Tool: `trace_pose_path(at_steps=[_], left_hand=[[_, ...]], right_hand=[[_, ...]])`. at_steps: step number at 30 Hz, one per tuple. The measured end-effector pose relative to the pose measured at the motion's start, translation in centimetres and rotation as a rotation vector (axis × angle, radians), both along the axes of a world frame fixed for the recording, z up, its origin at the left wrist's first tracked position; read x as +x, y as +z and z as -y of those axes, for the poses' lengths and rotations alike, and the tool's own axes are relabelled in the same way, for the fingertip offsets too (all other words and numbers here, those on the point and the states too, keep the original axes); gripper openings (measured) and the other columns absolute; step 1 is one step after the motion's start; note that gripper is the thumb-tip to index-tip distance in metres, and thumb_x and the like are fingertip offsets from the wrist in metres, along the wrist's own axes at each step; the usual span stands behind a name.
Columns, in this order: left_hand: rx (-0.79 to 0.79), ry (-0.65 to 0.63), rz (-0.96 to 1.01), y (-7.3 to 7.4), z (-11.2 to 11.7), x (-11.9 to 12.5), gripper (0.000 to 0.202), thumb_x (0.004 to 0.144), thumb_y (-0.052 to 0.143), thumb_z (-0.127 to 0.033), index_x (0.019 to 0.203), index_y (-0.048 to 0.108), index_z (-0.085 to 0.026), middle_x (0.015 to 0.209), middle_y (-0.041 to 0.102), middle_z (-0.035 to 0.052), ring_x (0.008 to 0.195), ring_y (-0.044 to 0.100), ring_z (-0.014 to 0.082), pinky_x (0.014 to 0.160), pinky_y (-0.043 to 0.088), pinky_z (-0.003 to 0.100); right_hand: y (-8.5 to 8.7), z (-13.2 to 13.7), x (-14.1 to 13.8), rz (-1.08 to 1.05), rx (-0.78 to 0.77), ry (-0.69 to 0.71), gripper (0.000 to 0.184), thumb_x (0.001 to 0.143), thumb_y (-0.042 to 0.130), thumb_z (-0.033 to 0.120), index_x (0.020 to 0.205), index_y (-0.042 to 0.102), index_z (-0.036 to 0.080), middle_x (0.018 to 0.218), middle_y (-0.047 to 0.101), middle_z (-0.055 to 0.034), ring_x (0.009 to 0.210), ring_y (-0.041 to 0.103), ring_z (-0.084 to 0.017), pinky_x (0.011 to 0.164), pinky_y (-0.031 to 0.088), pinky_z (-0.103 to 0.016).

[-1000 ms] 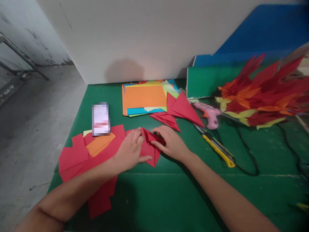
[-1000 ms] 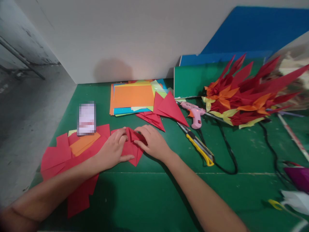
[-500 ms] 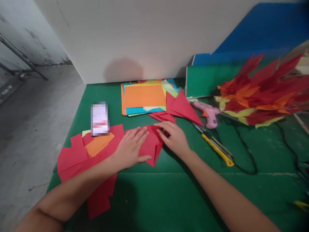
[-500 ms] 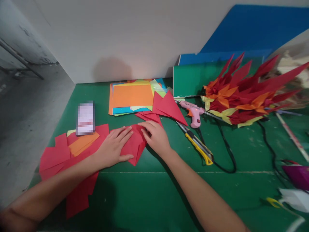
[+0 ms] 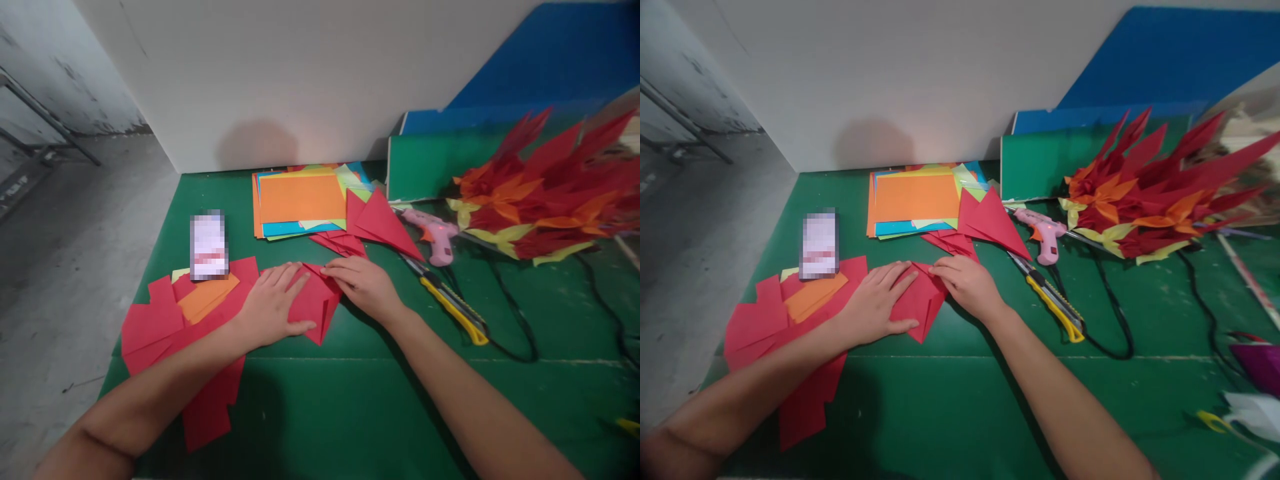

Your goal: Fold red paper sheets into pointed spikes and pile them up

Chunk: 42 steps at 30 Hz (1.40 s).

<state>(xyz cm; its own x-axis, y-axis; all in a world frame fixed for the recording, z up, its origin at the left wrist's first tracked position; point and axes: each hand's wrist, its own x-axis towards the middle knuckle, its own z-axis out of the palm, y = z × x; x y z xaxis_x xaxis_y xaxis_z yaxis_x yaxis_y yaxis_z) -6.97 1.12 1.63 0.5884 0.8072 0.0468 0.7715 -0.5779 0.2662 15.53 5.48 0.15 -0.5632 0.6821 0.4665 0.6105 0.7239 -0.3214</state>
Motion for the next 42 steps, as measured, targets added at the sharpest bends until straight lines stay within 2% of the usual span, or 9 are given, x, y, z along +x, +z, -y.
trace_pose_path(at_steps=[7,15,22,33,42], left_hand=[[-0.021,0.002,0.020,-0.03,-0.28,-0.05,0.086,0.077,0.054,-0.066,0.141,0.036,-0.011,0.145,0.039,0.0153,0.133,0.036,0.0312,0.110,0.027,0.047],[0.000,-0.006,0.048,0.16,-0.48,-0.10,0.083,0.075,0.056,-0.065,0.137,0.040,-0.012,0.141,0.044,0.0143,0.129,0.039,0.0321,0.108,0.029,0.046],[-0.039,-0.023,0.013,-0.01,-0.36,-0.01,0.088,0.079,0.053,-0.062,0.146,0.024,-0.013,0.150,0.031,0.0128,0.136,0.032,0.0301,0.109,0.027,0.045],[-0.046,-0.008,-0.005,0.03,-0.29,-0.01,0.087,0.079,0.052,-0.064,0.143,0.029,-0.010,0.150,0.032,0.0148,0.136,0.031,0.0297,0.110,0.026,0.044],[-0.041,-0.011,0.014,-0.13,-0.33,-0.06,0.087,0.079,0.052,-0.064,0.144,0.029,-0.011,0.148,0.035,0.0148,0.136,0.032,0.0296,0.110,0.026,0.045]], right_hand=[[0.26,-0.34,0.32,0.058,0.036,0.052,0.029,0.092,0.043,0.015,0.093,0.071,0.022,0.095,0.072,-0.0058,0.087,0.066,-0.018,0.076,0.053,-0.033],[0.35,-0.47,0.49,0.088,0.048,0.071,0.030,0.092,0.042,0.015,0.094,0.071,0.021,0.095,0.072,-0.0067,0.086,0.065,-0.019,0.074,0.054,-0.034],[0.55,-0.46,0.43,0.106,0.038,0.086,0.031,0.093,0.041,0.016,0.097,0.071,0.023,0.097,0.072,-0.0069,0.087,0.066,-0.019,0.076,0.055,-0.036],[0.42,-0.47,0.48,0.122,0.076,0.071,0.032,0.092,0.041,0.015,0.094,0.072,0.021,0.095,0.072,-0.0077,0.085,0.066,-0.019,0.074,0.055,-0.035],[0.33,-0.55,0.55,0.079,0.047,0.067,0.031,0.092,0.042,0.017,0.093,0.073,0.023,0.095,0.073,-0.0065,0.085,0.066,-0.018,0.075,0.055,-0.035]])
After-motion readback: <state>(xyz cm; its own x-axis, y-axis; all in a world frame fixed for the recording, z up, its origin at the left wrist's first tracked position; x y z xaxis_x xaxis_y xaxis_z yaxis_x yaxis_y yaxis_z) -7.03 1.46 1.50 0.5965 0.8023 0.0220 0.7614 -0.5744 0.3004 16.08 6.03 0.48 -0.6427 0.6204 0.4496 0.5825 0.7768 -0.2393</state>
